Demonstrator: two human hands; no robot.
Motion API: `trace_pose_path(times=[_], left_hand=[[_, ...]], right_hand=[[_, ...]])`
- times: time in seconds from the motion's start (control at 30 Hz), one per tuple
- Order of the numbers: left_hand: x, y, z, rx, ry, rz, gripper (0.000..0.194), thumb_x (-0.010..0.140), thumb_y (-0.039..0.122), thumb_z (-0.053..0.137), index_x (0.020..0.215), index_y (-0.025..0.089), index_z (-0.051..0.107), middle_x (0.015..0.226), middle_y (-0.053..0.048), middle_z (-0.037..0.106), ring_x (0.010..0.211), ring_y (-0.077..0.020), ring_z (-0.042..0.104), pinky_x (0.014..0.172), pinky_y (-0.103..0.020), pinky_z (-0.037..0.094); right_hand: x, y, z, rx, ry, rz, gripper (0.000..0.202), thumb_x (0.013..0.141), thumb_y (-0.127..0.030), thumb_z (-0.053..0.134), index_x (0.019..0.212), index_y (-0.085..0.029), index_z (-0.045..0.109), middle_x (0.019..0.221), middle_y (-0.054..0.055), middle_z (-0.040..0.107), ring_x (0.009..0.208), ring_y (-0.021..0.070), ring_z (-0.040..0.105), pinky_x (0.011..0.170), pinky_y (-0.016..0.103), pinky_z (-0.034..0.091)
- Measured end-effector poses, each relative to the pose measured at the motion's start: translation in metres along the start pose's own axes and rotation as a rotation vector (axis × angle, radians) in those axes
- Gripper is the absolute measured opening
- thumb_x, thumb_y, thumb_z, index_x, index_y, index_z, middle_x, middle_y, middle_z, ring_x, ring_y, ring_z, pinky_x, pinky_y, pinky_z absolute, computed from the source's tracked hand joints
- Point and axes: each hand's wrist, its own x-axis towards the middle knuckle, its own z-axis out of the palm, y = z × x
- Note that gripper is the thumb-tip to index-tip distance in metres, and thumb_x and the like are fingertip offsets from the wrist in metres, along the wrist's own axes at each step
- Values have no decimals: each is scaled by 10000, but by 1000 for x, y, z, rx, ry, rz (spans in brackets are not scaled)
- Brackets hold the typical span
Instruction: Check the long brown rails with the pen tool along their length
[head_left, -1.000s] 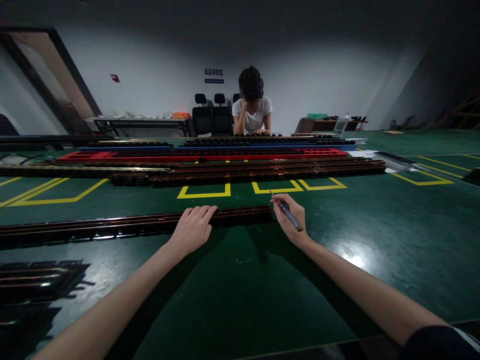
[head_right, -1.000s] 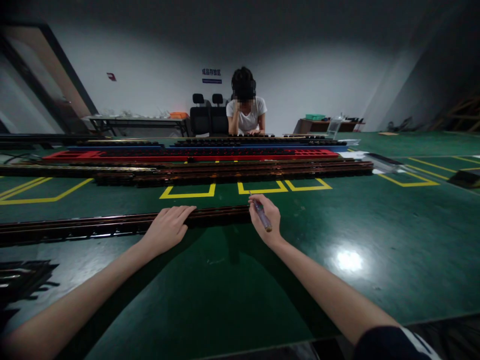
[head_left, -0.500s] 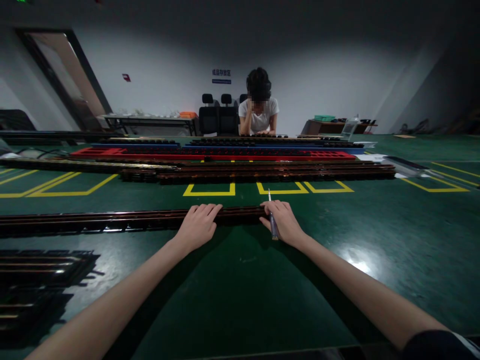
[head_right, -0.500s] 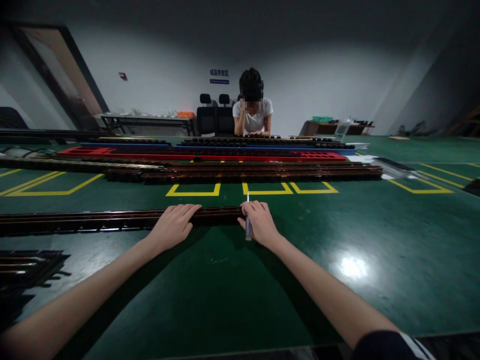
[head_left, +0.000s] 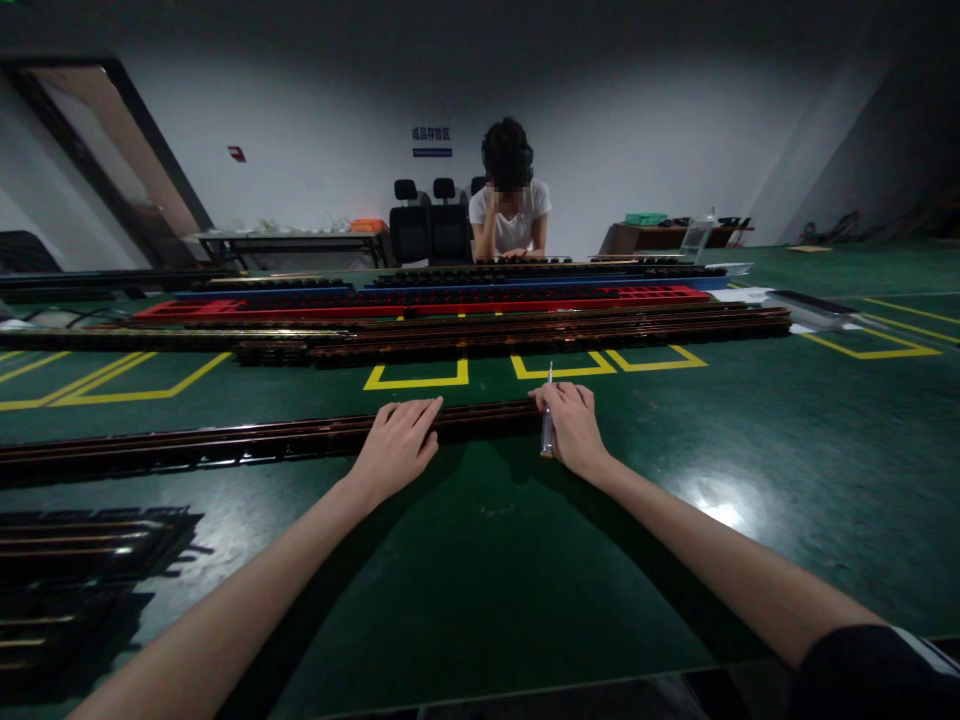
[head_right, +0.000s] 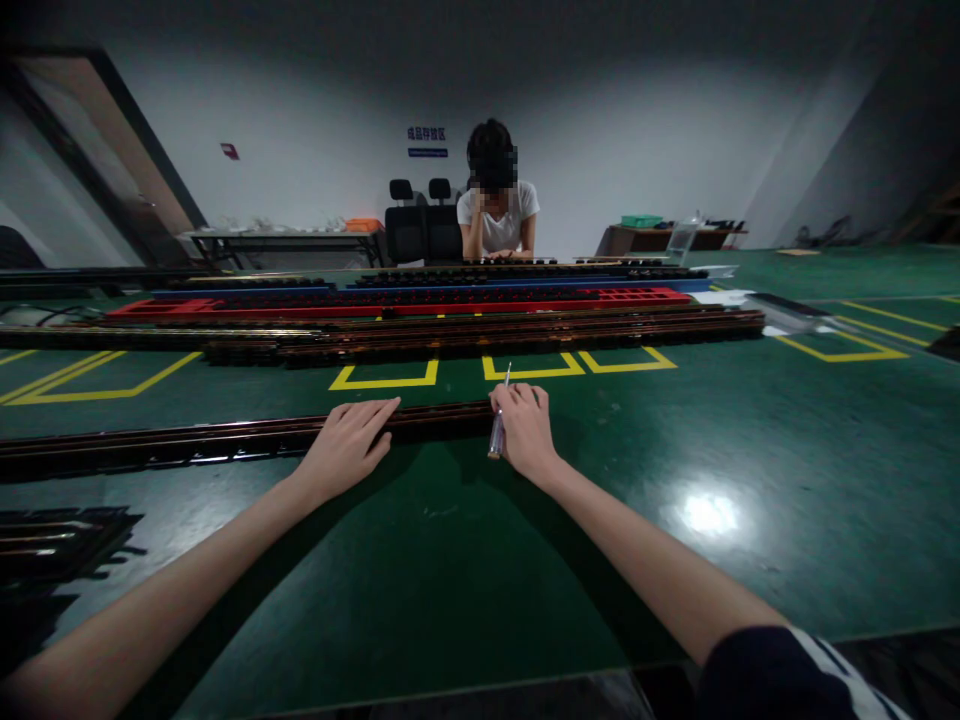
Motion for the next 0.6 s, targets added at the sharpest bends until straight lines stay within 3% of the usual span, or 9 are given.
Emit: trace_pose_path(times=[0.2,0.43,0.6], left_hand=[[0,1,0,17,-4,-31,441,922,316,358,1301,124,476,1227,-133,600,1115,-250,548,957,-444,390],[1,1,-2,15,-22,-38,461,929,348,342,1300,107,474,1217,-139,604,1115,-259,547,948,-452,391],[1,1,-2,30,-14,-66,450,934,364,334,1296,142,484,1214,-126,610,1116,-249,548,951,-436,390]], right_hand=[[-1,4,-2,93,-24,-73,219,699,-46,452,808,-229,403,1117,89,646,1046,261,542,907,451,320],[2,0,1,30,-28,-22,127,798,-258,528,815,-220,409,1029,105,663,939,264,567,870,436,306],[4,-2,3,-15,-11,-12,141,752,-127,492,828,-218,415,1075,100,664,991,269,543,856,419,294]])
